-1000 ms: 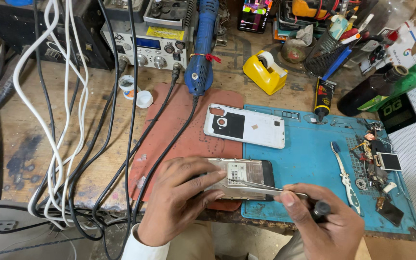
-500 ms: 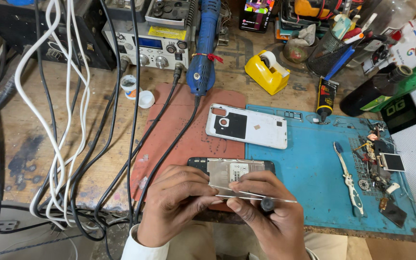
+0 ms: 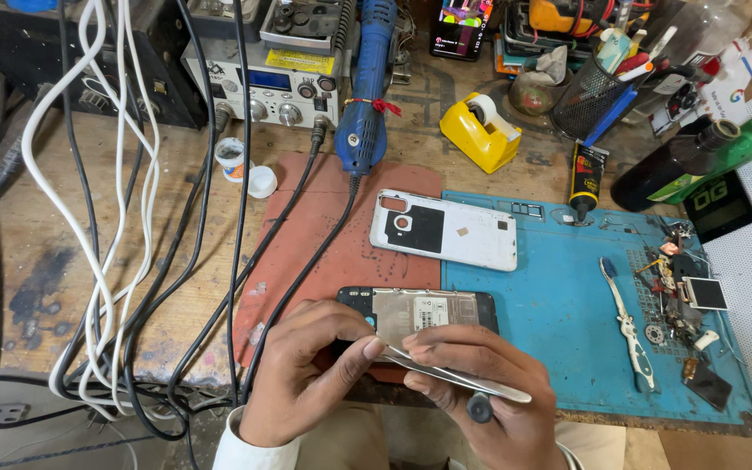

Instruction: The person works on a disassembled smartphone at a repair bench. They use a screwdriver to unscrew and pry components from the phone body, remove the battery and set it aside, then use tweezers to handle and adjust internal parts of the phone.

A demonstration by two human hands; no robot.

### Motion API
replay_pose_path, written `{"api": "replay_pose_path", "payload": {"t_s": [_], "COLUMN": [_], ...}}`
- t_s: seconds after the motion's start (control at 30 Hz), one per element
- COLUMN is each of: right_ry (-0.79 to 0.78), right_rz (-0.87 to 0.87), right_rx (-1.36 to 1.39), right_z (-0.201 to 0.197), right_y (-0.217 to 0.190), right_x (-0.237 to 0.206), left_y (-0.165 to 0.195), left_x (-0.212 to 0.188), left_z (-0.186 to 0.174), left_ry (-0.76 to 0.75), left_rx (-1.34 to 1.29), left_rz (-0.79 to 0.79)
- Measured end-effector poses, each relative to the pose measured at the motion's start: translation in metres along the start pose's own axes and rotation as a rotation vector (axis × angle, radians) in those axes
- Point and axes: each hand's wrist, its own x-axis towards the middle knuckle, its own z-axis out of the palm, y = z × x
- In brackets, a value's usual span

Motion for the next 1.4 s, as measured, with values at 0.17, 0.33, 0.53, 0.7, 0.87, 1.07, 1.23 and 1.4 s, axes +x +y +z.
{"api": "replay_pose_path", "payload": {"t_s": [0.17,0.33,0.53,0.7,0.87,1.07,1.23,1.4], "right_ry": [0.069,0.218,0.195,0.153,0.131,0.133,0.13,0.143], "right_rz": [0.01,0.319,0.248,0.279,0.261,0.258,0.212,0.208], "right_rx": [-0.019,-0.077,-0.236,-0.225,-0.236,-0.305,-0.312,-0.327], "right_z": [0.004,0.008,0.022,0.029,0.03,0.031,0.032,0.033], "right_y": [0.003,0.014,0.025,0.021,0.015,0.015,0.017,0.019], "right_x": [-0.003,-0.002,0.013,0.025,0.027,0.029,0.028,0.027], "left_y": [-0.006,-0.019,-0.024,-0.018,-0.016,-0.017,-0.017,-0.014], "left_x": [-0.006,-0.015,-0.014,-0.011,-0.011,-0.011,-0.009,-0.002], "left_z": [0.003,0.014,0.018,0.018,0.017,0.017,0.016,0.018], "left_ry": [0.047,0.467,0.594,0.573,0.565,0.552,0.527,0.496], "left_rx": [-0.095,-0.373,-0.43,-0.375,-0.372,-0.316,-0.292,-0.306], "left_rz": [-0.155,-0.051,-0.113,-0.133,-0.163,-0.134,-0.139,-0.183]}}
